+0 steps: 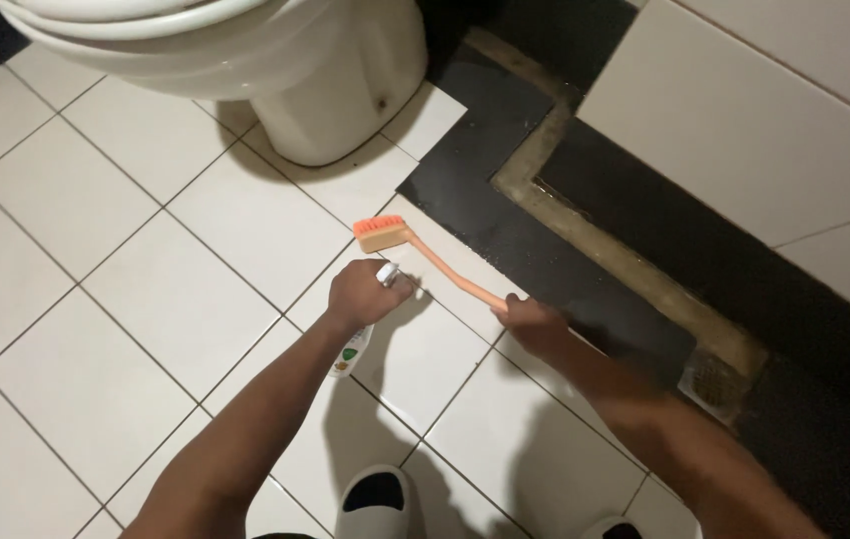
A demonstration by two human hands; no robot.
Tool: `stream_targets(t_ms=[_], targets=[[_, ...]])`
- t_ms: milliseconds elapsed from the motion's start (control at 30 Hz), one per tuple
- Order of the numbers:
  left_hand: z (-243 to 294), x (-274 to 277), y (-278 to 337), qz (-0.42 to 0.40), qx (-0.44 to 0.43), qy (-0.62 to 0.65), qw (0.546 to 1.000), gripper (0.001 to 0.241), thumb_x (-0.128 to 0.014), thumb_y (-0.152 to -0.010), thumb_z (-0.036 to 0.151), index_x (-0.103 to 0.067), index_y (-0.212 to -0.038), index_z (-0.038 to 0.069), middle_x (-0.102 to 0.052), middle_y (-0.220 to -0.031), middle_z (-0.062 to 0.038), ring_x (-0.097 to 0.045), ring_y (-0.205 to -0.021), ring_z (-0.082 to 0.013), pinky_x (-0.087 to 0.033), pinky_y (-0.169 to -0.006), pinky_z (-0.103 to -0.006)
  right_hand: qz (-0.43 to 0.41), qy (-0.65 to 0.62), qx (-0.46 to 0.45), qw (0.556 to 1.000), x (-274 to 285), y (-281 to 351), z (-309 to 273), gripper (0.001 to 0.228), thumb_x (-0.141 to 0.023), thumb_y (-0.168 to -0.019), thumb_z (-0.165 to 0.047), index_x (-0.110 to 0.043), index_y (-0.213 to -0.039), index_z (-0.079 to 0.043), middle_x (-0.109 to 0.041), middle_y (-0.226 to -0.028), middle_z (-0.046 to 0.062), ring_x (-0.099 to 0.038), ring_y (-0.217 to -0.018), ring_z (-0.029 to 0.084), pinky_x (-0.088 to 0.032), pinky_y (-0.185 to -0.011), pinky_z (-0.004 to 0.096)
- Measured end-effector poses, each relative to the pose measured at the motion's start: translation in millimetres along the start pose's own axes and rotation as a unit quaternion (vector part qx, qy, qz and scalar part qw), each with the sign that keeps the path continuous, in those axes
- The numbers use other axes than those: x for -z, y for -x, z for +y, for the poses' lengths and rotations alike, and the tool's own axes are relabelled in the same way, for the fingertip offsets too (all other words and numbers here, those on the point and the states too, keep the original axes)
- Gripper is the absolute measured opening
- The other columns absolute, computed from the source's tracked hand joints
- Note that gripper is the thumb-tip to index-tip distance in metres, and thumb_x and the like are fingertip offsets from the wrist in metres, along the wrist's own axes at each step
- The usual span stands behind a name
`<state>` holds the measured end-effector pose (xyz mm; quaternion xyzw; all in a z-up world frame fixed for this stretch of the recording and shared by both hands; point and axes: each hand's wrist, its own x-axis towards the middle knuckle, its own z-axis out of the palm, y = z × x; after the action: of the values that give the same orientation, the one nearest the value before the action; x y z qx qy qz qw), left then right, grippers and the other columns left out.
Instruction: The person scrubs the bathroom floor and the base of the toilet using a spray bottle and a long-handled brush. They apply cleaning solution to the tiles and grout lines while scrubbing the area thoroughly.
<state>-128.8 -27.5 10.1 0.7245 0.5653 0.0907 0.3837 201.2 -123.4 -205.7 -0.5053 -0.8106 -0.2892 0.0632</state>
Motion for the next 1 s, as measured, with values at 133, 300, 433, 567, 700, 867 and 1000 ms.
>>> stream_targets(t_ms=[133,300,433,567,700,867,1000], targets=[[-9.6,-7.7,-11.7,0.068,0.035,-0.013,0.997,0.035,-0.064,-0.085,0.039,-0.076,-0.088,0.006,-0.074,-0.08,-0.018,-0.074,-0.085,-0.0373,-0.056,-0.077,-0.0437,-0.068,0.002,-0.079,0.994,12.6,-2.3,-1.8,0.031,-0.066,-0.092,-0.048,-0.062,-0.077,-0.021,-0.056,-0.055,-0.006,-0.059,-0.042,0.011,-0.043,-0.039,0.026],[-40.6,0.0,-29.8,0.149,0.091,-0.016,0.984,0.036,-0.07,-0.083,0.048,-0.077,-0.087,0.012,-0.074,-0.079,-0.014,-0.074,-0.088,-0.0377,-0.058,-0.079,-0.0456,-0.178,-0.029,-0.156,0.971,-28.5,20.4,-0.1,0.035,-0.057,-0.096,-0.056,-0.066,-0.088,-0.023,-0.063,-0.061,-0.004,-0.068,-0.053,0.014,-0.044,-0.042,0.027],[-47.9,19.7,-19.2,0.206,0.126,-0.008,0.97,0.029,-0.068,-0.086,0.038,-0.075,-0.078,0.011,-0.07,-0.069,-0.015,-0.074,-0.077,-0.0368,-0.056,-0.074,-0.0453,-0.085,-0.056,-0.075,0.992,1.3,20.8,36.2,0.04,-0.056,-0.102,-0.049,-0.07,-0.09,-0.014,-0.064,-0.064,0.007,-0.064,-0.053,0.022,-0.047,-0.048,0.033],[-51.4,36.5,-9.3,0.251,0.126,0.019,0.96,0.03,-0.073,-0.086,0.039,-0.074,-0.088,0.009,-0.07,-0.075,-0.016,-0.073,-0.079,-0.0377,-0.056,-0.073,-0.047,-0.481,-0.251,-0.267,0.796,82.6,-25.2,65.0,0.06,-0.039,-0.103,-0.058,-0.072,-0.111,-0.008,-0.079,-0.1,0.017,-0.078,-0.096,0.034,-0.061,-0.075,0.046],[-70.5,32.8,-11.0,0.259,0.17,-0.012,0.951,0.027,-0.069,-0.087,0.038,-0.074,-0.075,0.014,-0.069,-0.065,-0.01,-0.074,-0.072,-0.0334,-0.056,-0.07,-0.0439,-0.496,-0.222,-0.295,0.786,125.2,-49.5,76.6,0.056,-0.038,-0.108,-0.05,-0.071,-0.12,-0.006,-0.079,-0.107,0.021,-0.077,-0.104,0.037,-0.059,-0.085,0.049],[-62.1,28.9,4.9,0.225,0.13,0.062,0.964,0.028,-0.07,-0.084,0.036,-0.074,-0.08,0.009,-0.069,-0.07,-0.015,-0.072,-0.072,-0.0352,-0.055,-0.073,-0.044,-0.431,-0.258,-0.283,0.817,164.4,-67.0,63.3,0.056,-0.042,-0.109,-0.043,-0.074,-0.103,0.002,-0.078,-0.089,0.023,-0.08,-0.085,0.033,-0.059,-0.067,0.042],[-40.9,37.9,16.1,0.239,0.142,0.047,0.959,0.027,-0.07,-0.086,0.033,-0.074,-0.076,0.008,-0.07,-0.067,-0.015,-0.072,-0.069,-0.0345,-0.056,-0.071,-0.0414,-0.44,-0.366,-0.331,0.75,157.1,-86.8,52.0,0.058,-0.044,-0.106,-0.045,-0.071,-0.113,0.006,-0.076,-0.103,0.03,-0.076,-0.1,0.043,-0.061,-0.075,0.053]])
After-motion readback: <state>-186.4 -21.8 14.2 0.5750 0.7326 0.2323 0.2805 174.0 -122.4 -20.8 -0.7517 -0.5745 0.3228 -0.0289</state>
